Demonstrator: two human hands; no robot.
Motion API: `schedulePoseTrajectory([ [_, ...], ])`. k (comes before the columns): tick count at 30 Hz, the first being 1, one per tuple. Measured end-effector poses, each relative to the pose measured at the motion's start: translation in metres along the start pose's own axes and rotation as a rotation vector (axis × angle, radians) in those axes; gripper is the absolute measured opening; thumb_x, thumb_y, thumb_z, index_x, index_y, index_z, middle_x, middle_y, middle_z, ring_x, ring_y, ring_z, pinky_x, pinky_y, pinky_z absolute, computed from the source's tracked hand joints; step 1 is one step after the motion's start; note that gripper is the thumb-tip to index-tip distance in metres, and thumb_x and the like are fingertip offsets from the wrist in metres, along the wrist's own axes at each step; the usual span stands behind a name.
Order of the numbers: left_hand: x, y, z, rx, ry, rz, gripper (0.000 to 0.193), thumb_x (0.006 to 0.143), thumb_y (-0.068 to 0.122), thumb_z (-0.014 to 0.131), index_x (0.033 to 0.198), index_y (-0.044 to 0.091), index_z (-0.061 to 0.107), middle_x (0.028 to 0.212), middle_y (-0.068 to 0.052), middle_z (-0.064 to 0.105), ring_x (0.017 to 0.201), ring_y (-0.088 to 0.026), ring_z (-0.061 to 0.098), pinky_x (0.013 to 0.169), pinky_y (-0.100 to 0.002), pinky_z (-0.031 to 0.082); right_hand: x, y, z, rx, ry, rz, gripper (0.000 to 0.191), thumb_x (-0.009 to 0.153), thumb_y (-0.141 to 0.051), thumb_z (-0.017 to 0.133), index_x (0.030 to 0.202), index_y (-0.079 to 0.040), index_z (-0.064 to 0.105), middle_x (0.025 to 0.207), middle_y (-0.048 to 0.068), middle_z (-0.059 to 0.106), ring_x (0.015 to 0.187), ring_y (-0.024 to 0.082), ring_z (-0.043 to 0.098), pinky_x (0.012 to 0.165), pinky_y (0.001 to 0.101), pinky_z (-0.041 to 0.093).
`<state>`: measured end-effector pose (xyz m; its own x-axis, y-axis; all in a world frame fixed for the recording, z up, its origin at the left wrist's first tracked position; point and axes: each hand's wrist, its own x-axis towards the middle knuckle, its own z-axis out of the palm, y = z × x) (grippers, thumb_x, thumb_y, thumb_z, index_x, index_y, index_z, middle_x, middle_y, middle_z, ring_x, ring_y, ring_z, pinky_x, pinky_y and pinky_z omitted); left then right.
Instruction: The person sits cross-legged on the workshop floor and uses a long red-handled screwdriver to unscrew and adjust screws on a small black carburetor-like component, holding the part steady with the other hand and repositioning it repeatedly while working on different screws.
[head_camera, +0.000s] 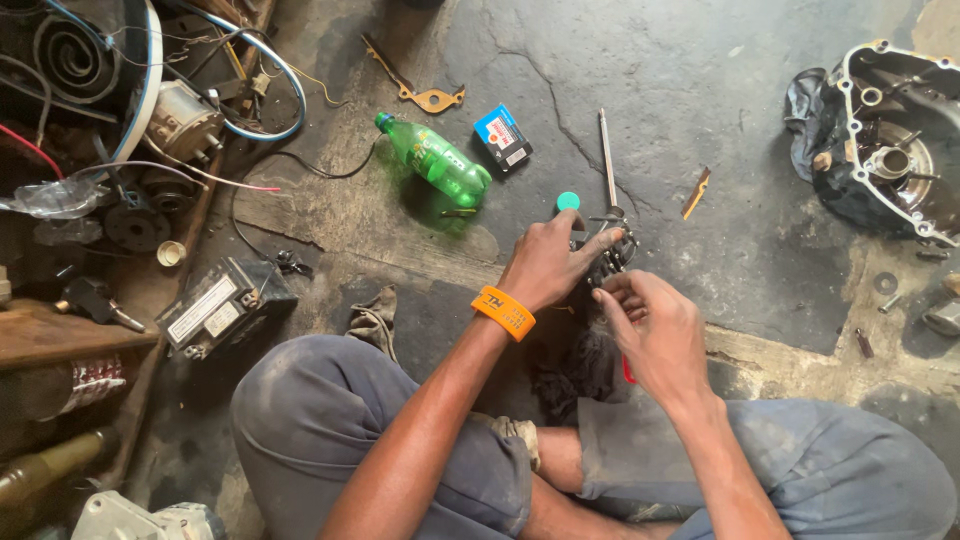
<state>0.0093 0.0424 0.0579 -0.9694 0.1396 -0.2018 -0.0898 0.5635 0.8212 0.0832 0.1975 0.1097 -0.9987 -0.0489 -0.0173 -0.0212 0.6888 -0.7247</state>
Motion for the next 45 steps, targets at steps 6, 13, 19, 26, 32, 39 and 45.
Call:
schedulePoseTrajectory([
  [6,0.0,-0.001,0.001,-0.033,0.021,0.016,0.063,0.087,0.058,0.068,0.101,-0.003,0.063,0.078,-0.028,0.071,0.084,-0.047,0.072,0.072,-0.052,0.056,0.0,0.002,0.001,0.029,-0.008,0.024,0.018,0.088,-0.015,0.076,0.1,-0.003,0.071,0.085,0.01,0.074,0.07,0.02,0.074,0.064,0.0337,0.058],
  [13,0.0,0.0,0.001,-0.011,0.059,0.063,0.064,0.087,0.059,0.069,0.103,-0.003,0.062,0.078,-0.029,0.07,0.084,-0.049,0.071,0.072,-0.054,0.055,0.001,-0.003,-0.001,-0.021,-0.035,0.081,0.019,0.094,-0.021,0.076,0.1,-0.004,0.071,0.085,0.012,0.074,0.072,0.022,0.074,0.066,0.0355,0.057],
  [19,0.001,-0.014,0.009,0.026,-0.002,0.038,0.063,0.089,0.06,0.067,0.101,-0.002,0.064,0.079,-0.029,0.069,0.084,-0.051,0.068,0.072,-0.056,0.054,-0.004,0.006,0.001,-0.078,0.028,-0.087,0.015,0.096,-0.018,0.072,0.102,-0.004,0.072,0.088,0.014,0.07,0.076,0.03,0.068,0.066,0.0408,0.053],
  [26,0.006,-0.015,0.01,0.013,0.097,0.109,0.071,0.087,0.061,0.07,0.11,-0.006,0.066,0.095,-0.033,0.069,0.093,-0.051,0.067,0.079,-0.054,0.054,0.002,0.029,0.019,-0.072,0.065,-0.15,0.018,0.084,-0.022,0.073,0.093,-0.006,0.072,0.086,0.015,0.07,0.079,0.039,0.067,0.069,0.0464,0.053],
  [32,0.005,-0.006,-0.001,0.056,0.065,0.049,0.063,0.086,0.058,0.073,0.105,-0.001,0.068,0.088,-0.03,0.071,0.091,-0.047,0.07,0.078,-0.052,0.056,0.012,0.067,0.048,-0.051,0.023,0.012,0.021,0.082,-0.03,0.074,0.095,-0.013,0.072,0.087,0.009,0.073,0.081,0.032,0.074,0.071,0.0438,0.059],
  [39,-0.009,0.009,-0.012,0.162,0.059,0.058,0.055,0.088,0.056,0.072,0.104,0.004,0.064,0.086,-0.027,0.071,0.089,-0.048,0.068,0.076,-0.054,0.055,0.028,0.118,0.093,-0.152,0.009,-0.218,0.027,0.084,-0.019,0.069,0.111,-0.019,0.067,0.099,0.008,0.07,0.091,0.038,0.07,0.072,0.0513,0.056],
  [45,-0.013,-0.003,0.002,0.241,0.211,0.209,0.052,0.092,0.051,0.071,0.102,0.0,0.066,0.096,-0.025,0.07,0.091,-0.047,0.068,0.077,-0.054,0.056,0.046,0.106,0.114,-0.133,-0.004,-0.368,0.037,0.087,-0.023,0.069,0.123,-0.021,0.064,0.105,0.007,0.071,0.095,0.033,0.073,0.079,0.0481,0.058],
])
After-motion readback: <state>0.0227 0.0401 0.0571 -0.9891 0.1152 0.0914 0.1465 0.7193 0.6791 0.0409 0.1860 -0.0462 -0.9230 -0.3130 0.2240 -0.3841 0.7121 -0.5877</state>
